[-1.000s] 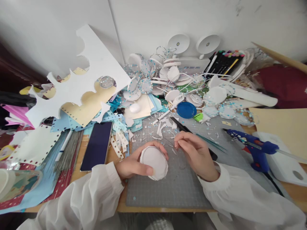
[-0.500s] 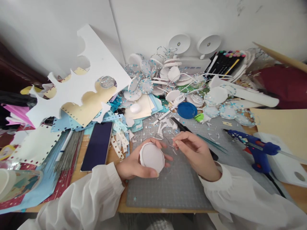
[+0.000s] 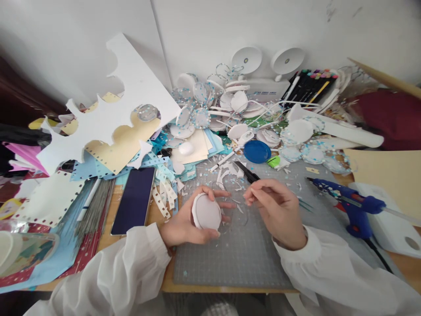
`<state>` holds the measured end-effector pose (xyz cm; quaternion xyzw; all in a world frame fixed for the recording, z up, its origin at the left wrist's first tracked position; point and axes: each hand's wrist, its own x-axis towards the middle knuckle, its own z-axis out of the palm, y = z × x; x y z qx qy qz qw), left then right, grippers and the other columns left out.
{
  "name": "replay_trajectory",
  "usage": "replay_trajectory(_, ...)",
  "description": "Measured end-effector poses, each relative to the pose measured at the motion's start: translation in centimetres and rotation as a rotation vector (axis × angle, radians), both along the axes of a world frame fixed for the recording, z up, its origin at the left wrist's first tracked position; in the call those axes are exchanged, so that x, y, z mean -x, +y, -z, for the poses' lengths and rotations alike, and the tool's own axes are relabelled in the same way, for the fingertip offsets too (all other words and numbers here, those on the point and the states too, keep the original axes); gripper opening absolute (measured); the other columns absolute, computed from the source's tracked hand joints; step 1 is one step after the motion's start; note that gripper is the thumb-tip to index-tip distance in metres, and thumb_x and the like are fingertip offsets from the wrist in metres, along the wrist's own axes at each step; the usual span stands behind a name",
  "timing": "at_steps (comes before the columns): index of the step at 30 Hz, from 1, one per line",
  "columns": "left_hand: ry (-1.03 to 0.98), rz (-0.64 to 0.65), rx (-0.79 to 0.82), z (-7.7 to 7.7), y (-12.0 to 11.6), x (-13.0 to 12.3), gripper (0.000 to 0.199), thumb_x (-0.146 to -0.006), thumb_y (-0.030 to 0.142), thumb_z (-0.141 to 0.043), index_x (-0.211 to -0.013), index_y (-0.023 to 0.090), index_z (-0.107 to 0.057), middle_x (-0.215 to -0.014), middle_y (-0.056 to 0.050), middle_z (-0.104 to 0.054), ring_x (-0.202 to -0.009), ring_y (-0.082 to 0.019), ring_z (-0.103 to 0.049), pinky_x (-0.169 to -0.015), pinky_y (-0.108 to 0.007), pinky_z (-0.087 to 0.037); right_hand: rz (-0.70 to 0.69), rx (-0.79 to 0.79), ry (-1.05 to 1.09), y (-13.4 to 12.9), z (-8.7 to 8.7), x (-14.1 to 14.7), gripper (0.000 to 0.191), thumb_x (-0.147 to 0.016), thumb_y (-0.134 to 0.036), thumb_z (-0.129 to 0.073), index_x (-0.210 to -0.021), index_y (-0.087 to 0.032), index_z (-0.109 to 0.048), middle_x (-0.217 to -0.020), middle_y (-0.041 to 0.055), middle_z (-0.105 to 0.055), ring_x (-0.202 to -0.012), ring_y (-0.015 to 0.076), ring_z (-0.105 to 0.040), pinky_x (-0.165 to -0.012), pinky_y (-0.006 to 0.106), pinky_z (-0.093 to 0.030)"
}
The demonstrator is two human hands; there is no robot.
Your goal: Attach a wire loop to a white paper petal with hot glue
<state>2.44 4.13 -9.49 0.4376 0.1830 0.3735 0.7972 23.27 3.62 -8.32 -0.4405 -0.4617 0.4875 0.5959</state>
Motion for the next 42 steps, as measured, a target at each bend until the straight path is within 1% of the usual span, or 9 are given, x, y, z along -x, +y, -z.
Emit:
replay_trajectory(5, 0.036, -0.037, -0.051, 0.2, 0.1, 0.1, 0.052, -0.063, 0.011, -0.080, -0.100, 0.025, -0.047, -0.139, -0.011, -0.049, -0.121, -0.029, -0.056, -0.094, -0.041, -0.045, -0.020, -0.026, -0.026, -0.3, 0.2, 0.0, 0.004, -0.086, -0.029, -0.068, -0.088, -0.026, -0.068, -0.070, 0.0004, -0.068, -0.060, 0.0152, -0.061, -0.054, 0.029, -0.051)
replay_trajectory(10, -0.150, 0.027, 0.175, -0.5, 0.4, 0.2, 0.047, -0.061, 0.021, -0.079, -0.099, 0.023, -0.050, -0.132, -0.011, -0.056, -0.128, -0.035, -0.053, -0.106, -0.048, -0.037, 0.007, 0.001, -0.019, 0.1, 0.3, -0.1, 0.004, -0.088, -0.028, -0.064, -0.089, -0.025, -0.065, -0.071, -0.0007, -0.064, -0.063, 0.0131, -0.058, -0.057, 0.026, -0.049)
replay_trajectory(14, -0.276, 0.116, 0.301, -1.2, 0.7, 0.3, 0.047, -0.058, 0.025, -0.077, -0.097, 0.022, -0.052, -0.128, -0.010, -0.059, -0.128, -0.038, -0.052, -0.108, -0.051, -0.035, -0.111, 0.047, -0.068, 0.1, 0.1, -0.1, 0.008, -0.089, -0.032, -0.063, -0.090, -0.024, -0.065, -0.071, -0.0007, -0.063, -0.063, 0.0132, -0.057, -0.058, 0.026, -0.048)
replay_trajectory(17, -0.309, 0.141, 0.341, -1.4, 0.8, 0.3, 0.047, -0.056, 0.025, -0.076, -0.096, 0.022, -0.052, -0.126, -0.009, -0.059, -0.127, -0.038, -0.053, -0.106, -0.050, -0.037, -0.190, 0.059, -0.159, -0.1, -0.3, 0.1, 0.015, -0.088, -0.033, -0.064, -0.079, -0.022, -0.065, -0.070, 0.0001, -0.062, -0.061, 0.0128, -0.056, -0.057, 0.026, -0.047)
replay_trajectory(22, -0.344, 0.144, 0.398, -1.6, 0.9, 0.5, 0.045, -0.054, 0.024, -0.073, -0.094, 0.021, -0.053, -0.120, -0.008, -0.061, -0.120, -0.037, -0.058, -0.104, -0.050, -0.040, -0.371, -0.017, -0.154, -0.1, -1.0, 0.2, 0.010, -0.083, -0.030, -0.070, -0.082, -0.021, -0.066, -0.078, 0.0022, -0.062, -0.072, 0.0145, -0.058, -0.063, 0.026, -0.049)
replay_trajectory(25, -0.324, 0.165, 0.450, -1.9, 0.9, 0.6, 0.045, -0.052, 0.022, -0.073, -0.092, 0.020, -0.052, -0.118, -0.008, -0.062, -0.118, -0.039, -0.059, -0.103, -0.053, -0.040, -0.396, -0.071, -0.135, -0.1, -0.9, -0.1, 0.010, -0.086, -0.029, -0.069, -0.079, -0.021, -0.066, -0.074, 0.0016, -0.061, -0.071, 0.0143, -0.056, -0.063, 0.026, -0.047)
replay_trajectory(28, -0.327, 0.193, 0.466, -2.1, 0.8, 0.6, 0.045, -0.052, 0.022, -0.073, -0.092, 0.019, -0.054, -0.118, -0.008, -0.062, -0.119, -0.040, -0.058, -0.103, -0.054, -0.039, -0.425, -0.082, -0.153, -0.2, -0.6, -0.4, 0.015, -0.089, -0.030, -0.065, -0.078, -0.020, -0.065, -0.071, 0.0010, -0.059, -0.067, 0.0132, -0.053, -0.059, 0.025, -0.044)
replay_trajectory(33, -0.354, 0.216, 0.472, -2.2, 0.8, 0.5, 0.044, -0.054, 0.021, -0.074, -0.093, 0.019, -0.055, -0.119, -0.008, -0.062, -0.121, -0.042, -0.057, -0.100, -0.051, -0.043, -0.473, 0.028, -0.152, -0.3, -0.5, -0.3, 0.022, -0.093, -0.033, -0.060, -0.076, -0.019, -0.061, -0.069, -0.0009, -0.054, -0.059, 0.0096, -0.050, -0.055, 0.022, -0.044)
replay_trajectory(42, -0.348, 0.200, 0.465, -2.1, 0.9, 0.7, 0.044, -0.053, 0.022, -0.074, -0.093, 0.019, -0.055, -0.119, -0.008, -0.063, -0.122, -0.042, -0.055, -0.100, -0.057, -0.041, -0.438, 0.016, -0.087, -0.5, -0.6, 0.0, 0.012, -0.090, -0.029, -0.063, -0.083, -0.020, -0.059, -0.073, -0.0018, -0.057, -0.059, 0.0073, -0.054, -0.054, 0.018, -0.048)
